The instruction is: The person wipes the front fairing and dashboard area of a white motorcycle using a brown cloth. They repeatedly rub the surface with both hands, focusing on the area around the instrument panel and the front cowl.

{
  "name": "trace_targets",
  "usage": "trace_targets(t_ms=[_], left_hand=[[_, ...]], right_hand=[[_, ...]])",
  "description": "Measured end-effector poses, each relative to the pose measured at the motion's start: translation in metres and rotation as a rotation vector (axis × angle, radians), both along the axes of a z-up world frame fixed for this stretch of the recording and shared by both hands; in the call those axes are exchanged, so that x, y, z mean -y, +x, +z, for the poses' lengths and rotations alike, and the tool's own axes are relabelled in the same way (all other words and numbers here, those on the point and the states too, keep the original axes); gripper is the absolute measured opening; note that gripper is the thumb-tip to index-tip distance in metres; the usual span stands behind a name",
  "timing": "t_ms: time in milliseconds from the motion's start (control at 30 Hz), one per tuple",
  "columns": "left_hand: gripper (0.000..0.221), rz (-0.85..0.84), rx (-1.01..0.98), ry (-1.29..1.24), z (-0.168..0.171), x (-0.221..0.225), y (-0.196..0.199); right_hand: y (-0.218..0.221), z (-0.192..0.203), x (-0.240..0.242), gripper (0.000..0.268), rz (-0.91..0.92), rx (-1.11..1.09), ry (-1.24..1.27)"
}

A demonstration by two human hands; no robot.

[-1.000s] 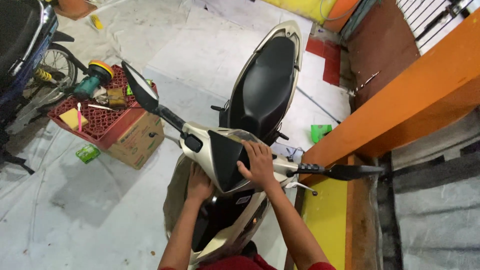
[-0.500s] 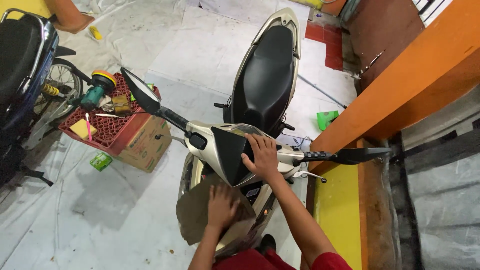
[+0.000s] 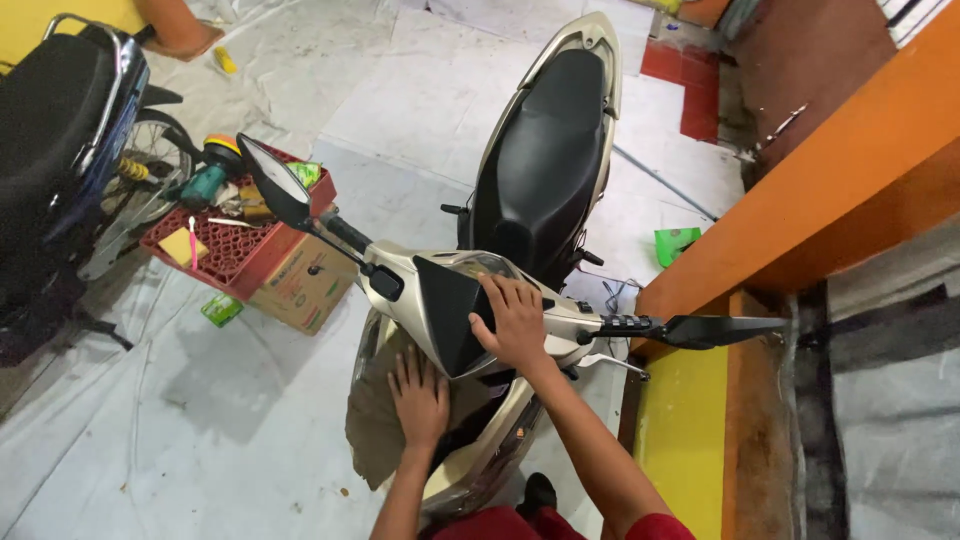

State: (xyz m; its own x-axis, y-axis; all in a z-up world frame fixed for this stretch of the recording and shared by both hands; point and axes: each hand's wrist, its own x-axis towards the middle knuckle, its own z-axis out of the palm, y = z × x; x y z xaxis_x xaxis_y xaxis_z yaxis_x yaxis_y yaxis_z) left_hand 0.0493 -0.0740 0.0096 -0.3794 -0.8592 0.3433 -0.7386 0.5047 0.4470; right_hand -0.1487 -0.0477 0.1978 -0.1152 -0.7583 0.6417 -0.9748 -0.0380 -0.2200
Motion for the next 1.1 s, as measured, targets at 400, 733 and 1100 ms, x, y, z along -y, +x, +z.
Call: trace_targets(t_ms=[400, 733, 1100], left_hand=[[0.058, 0.330, -0.132, 0.071, -0.031, -0.029, 0.029], [0.055, 0.336, -0.048, -0.042, -0.010, -0.037, -0.031], [0.055, 0.973, -0.209, 0.074, -0.069, -0.096, -0.007]], right_hand=[[-0.009, 0.005, -0.001, 0.066, 0.069, 0.030, -0.016], [-0.016, 0.000, -0.001, 0.066, 0.107, 0.022, -0.032], [-0.027, -0.004, -0.003, 0.079, 0.177, -0.028, 0.054]])
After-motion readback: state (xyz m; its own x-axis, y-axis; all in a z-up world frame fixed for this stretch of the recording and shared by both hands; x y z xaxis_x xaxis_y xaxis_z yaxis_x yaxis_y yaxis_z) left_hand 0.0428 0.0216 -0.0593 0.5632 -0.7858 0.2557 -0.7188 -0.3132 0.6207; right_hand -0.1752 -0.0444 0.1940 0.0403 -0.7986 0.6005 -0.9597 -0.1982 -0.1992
